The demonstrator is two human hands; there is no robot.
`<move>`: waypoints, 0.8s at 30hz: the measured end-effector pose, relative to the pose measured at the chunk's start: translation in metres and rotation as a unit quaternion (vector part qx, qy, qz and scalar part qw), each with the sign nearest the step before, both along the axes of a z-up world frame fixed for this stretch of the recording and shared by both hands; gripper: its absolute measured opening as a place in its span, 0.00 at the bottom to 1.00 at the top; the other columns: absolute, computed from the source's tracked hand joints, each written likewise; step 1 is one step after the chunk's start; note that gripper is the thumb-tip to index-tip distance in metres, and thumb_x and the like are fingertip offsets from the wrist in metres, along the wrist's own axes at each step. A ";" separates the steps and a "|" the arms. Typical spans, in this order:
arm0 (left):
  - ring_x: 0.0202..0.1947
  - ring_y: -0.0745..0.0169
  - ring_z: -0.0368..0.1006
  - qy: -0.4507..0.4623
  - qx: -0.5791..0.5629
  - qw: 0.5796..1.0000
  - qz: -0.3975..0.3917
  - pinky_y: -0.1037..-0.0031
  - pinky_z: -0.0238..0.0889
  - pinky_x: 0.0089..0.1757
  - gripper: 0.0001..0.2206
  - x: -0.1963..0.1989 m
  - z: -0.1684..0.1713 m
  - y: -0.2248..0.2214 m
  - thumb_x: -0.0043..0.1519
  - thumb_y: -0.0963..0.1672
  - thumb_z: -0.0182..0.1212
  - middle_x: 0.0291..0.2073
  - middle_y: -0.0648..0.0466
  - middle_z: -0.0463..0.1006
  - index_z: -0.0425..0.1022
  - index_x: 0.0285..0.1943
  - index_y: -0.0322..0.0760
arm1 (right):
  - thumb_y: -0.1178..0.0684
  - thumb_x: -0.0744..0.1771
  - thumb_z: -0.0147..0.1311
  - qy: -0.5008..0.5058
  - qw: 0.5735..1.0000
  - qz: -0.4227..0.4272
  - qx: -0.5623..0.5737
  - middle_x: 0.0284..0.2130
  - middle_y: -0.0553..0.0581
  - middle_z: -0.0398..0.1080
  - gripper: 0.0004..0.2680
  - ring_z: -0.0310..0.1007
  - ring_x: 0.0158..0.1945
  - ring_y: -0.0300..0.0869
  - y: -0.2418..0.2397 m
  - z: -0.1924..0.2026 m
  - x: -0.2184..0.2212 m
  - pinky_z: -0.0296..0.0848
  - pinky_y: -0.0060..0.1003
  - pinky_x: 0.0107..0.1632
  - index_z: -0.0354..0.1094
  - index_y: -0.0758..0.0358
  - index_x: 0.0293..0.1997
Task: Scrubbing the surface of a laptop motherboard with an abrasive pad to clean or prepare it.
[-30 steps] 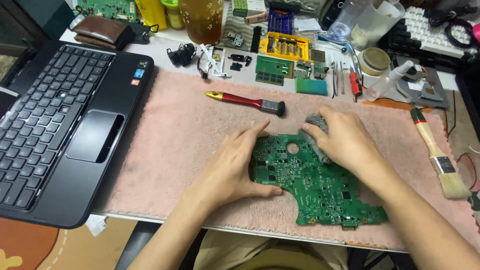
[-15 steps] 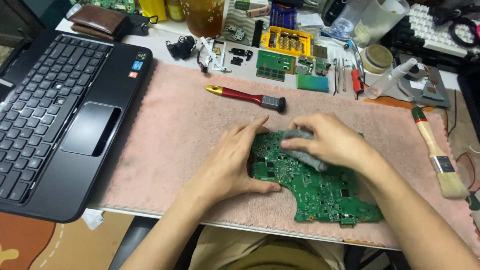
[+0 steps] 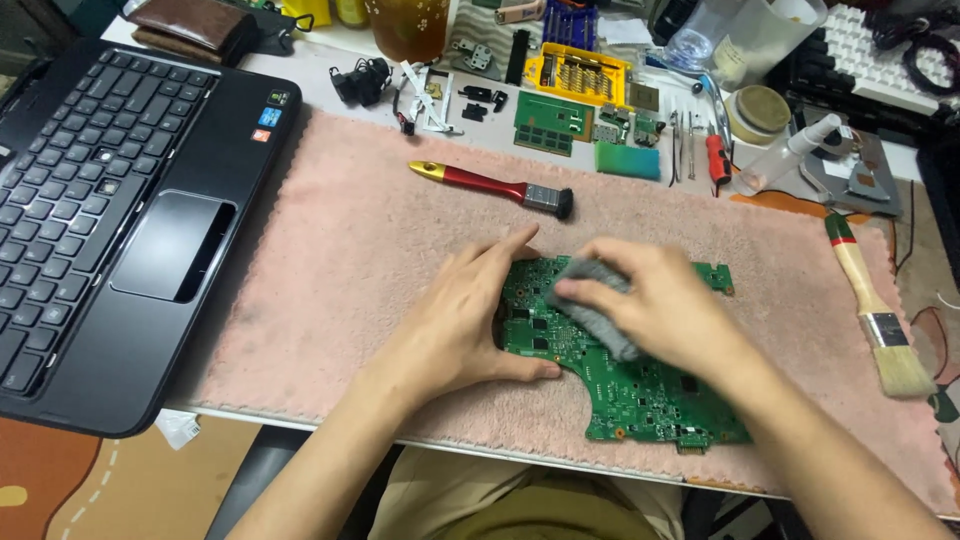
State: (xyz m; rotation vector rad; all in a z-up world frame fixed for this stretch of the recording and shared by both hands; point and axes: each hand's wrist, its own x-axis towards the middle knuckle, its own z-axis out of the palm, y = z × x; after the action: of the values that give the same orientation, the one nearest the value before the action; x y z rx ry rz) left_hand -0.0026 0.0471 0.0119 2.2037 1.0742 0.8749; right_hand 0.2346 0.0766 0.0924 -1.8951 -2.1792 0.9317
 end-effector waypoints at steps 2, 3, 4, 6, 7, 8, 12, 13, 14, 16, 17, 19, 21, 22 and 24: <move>0.72 0.35 0.67 -0.002 0.015 1.000 0.000 0.47 0.61 0.67 0.63 0.000 -0.003 0.000 0.51 0.60 0.86 0.74 0.37 0.75 0.49 0.90 0.32 | 0.42 0.70 0.68 -0.009 0.999 0.016 0.029 0.35 0.45 0.91 0.06 0.81 0.28 0.38 -0.009 -0.012 0.001 0.74 0.36 0.40 0.86 0.44 0.47; 0.70 0.35 0.69 -0.005 0.031 1.000 0.002 0.49 0.62 0.66 0.63 0.000 -0.005 0.001 0.51 0.61 0.86 0.73 0.39 0.77 0.50 0.89 0.31 | 0.42 0.70 0.68 -0.020 0.998 0.032 0.058 0.33 0.46 0.90 0.06 0.80 0.26 0.41 -0.013 -0.018 0.001 0.71 0.38 0.42 0.85 0.46 0.45; 0.70 0.35 0.69 -0.005 0.029 1.000 0.003 0.49 0.62 0.66 0.63 0.000 -0.005 0.001 0.51 0.61 0.86 0.73 0.39 0.77 0.50 0.89 0.31 | 0.42 0.70 0.68 -0.020 0.998 0.034 0.057 0.33 0.46 0.90 0.06 0.80 0.26 0.41 -0.021 -0.014 0.001 0.71 0.38 0.42 0.85 0.46 0.45; 0.70 0.35 0.69 0.001 0.013 1.000 -0.002 0.47 0.63 0.65 0.64 0.000 -0.005 0.001 0.51 0.61 0.86 0.73 0.34 0.75 0.47 0.91 0.33 | 0.44 0.70 0.65 -0.028 0.999 0.044 0.004 0.38 0.40 0.96 0.06 0.79 0.18 0.35 -0.036 -0.007 0.003 0.72 0.33 0.32 0.85 0.47 0.48; 0.70 0.35 0.69 0.000 0.013 1.000 -0.002 0.47 0.63 0.65 0.64 0.000 -0.004 0.001 0.51 0.61 0.86 0.73 0.34 0.75 0.47 0.91 0.33 | 0.44 0.70 0.65 -0.029 0.999 0.044 0.004 0.38 0.40 0.96 0.06 0.79 0.18 0.35 -0.039 -0.003 0.005 0.72 0.33 0.32 0.85 0.47 0.48; 0.69 0.36 0.69 0.005 0.006 1.000 0.002 0.48 0.63 0.64 0.64 0.000 -0.003 0.000 0.51 0.60 0.86 0.72 0.36 0.76 0.48 0.91 0.33 | 0.40 0.70 0.68 -0.074 0.995 0.059 -0.026 0.32 0.40 0.93 0.06 0.80 0.21 0.35 -0.043 0.002 0.007 0.72 0.33 0.36 0.86 0.42 0.44; 0.72 0.36 0.67 -0.007 0.003 1.000 -0.005 0.48 0.62 0.66 0.63 -0.001 -0.001 -0.001 0.52 0.60 0.86 0.73 0.36 0.75 0.49 0.90 0.33 | 0.39 0.70 0.67 -0.058 0.996 0.060 -0.032 0.20 0.41 0.88 0.05 0.83 0.20 0.32 -0.043 0.005 0.017 0.78 0.29 0.33 0.88 0.38 0.41; 0.72 0.36 0.67 -0.007 0.004 1.000 -0.008 0.48 0.62 0.66 0.63 0.000 0.000 -0.002 0.52 0.60 0.86 0.73 0.36 0.75 0.49 0.90 0.33 | 0.39 0.70 0.67 -0.057 0.996 0.057 -0.031 0.20 0.41 0.88 0.05 0.83 0.20 0.32 -0.039 0.006 0.011 0.78 0.29 0.33 0.88 0.38 0.41; 0.72 0.36 0.67 -0.004 0.001 1.000 -0.004 0.48 0.61 0.66 0.62 0.000 0.001 -0.002 0.52 0.60 0.86 0.73 0.36 0.75 0.49 0.90 0.33 | 0.41 0.70 0.68 -0.018 1.000 0.007 0.006 0.19 0.44 0.85 0.05 0.74 0.18 0.33 -0.034 0.007 0.005 0.70 0.31 0.30 0.87 0.42 0.41; 0.72 0.37 0.67 0.000 -0.002 1.000 -0.004 0.48 0.61 0.66 0.62 0.001 0.000 -0.002 0.52 0.60 0.86 0.74 0.36 0.75 0.50 0.90 0.32 | 0.43 0.70 0.69 0.023 0.998 -0.047 0.045 0.19 0.46 0.83 0.05 0.65 0.15 0.35 -0.029 -0.002 -0.002 0.62 0.34 0.28 0.86 0.47 0.42; 0.72 0.37 0.67 -0.001 0.003 1.000 -0.002 0.49 0.61 0.66 0.63 0.001 -0.003 -0.001 0.51 0.60 0.86 0.75 0.35 0.74 0.50 0.90 0.33 | 0.45 0.71 0.68 0.027 0.998 -0.022 0.048 0.28 0.45 0.88 0.04 0.70 0.17 0.34 -0.027 -0.012 -0.003 0.69 0.34 0.31 0.86 0.46 0.45; 0.72 0.37 0.67 -0.002 0.005 1.000 0.000 0.49 0.61 0.67 0.64 0.000 -0.006 0.001 0.51 0.60 0.87 0.76 0.34 0.73 0.49 0.90 0.33 | 0.47 0.71 0.67 0.033 0.998 0.003 0.049 0.38 0.43 0.93 0.04 0.76 0.19 0.34 -0.032 -0.022 -0.004 0.76 0.34 0.33 0.86 0.46 0.48; 0.72 0.36 0.68 -0.003 0.026 1.000 -0.004 0.48 0.62 0.67 0.63 0.000 -0.008 0.001 0.51 0.60 0.86 0.74 0.36 0.75 0.50 0.90 0.31 | 0.43 0.71 0.68 -0.003 0.997 0.025 0.078 0.22 0.53 0.84 0.08 0.77 0.20 0.47 -0.044 -0.024 -0.001 0.68 0.42 0.33 0.81 0.51 0.39; 0.72 0.36 0.68 -0.003 0.025 1.000 -0.007 0.48 0.62 0.67 0.63 -0.001 -0.007 0.000 0.51 0.60 0.86 0.74 0.36 0.75 0.50 0.90 0.31 | 0.43 0.71 0.68 -0.002 0.997 0.023 0.077 0.22 0.53 0.84 0.08 0.77 0.20 0.47 -0.050 -0.019 0.000 0.68 0.42 0.33 0.81 0.51 0.39; 0.71 0.39 0.68 -0.004 0.017 1.000 -0.002 0.50 0.62 0.65 0.62 -0.001 -0.002 -0.002 0.53 0.59 0.86 0.75 0.39 0.74 0.49 0.91 0.34 | 0.34 0.71 0.65 -0.122 0.991 0.044 -0.011 0.28 0.53 0.85 0.09 0.84 0.33 0.51 -0.061 -0.007 0.005 0.74 0.45 0.38 0.82 0.40 0.48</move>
State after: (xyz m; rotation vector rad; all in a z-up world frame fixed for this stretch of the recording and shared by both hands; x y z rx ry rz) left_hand -0.0036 0.0455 0.0102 2.2270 1.0591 0.9057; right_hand 0.2394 0.0157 0.0855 -2.0352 -2.4146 0.7733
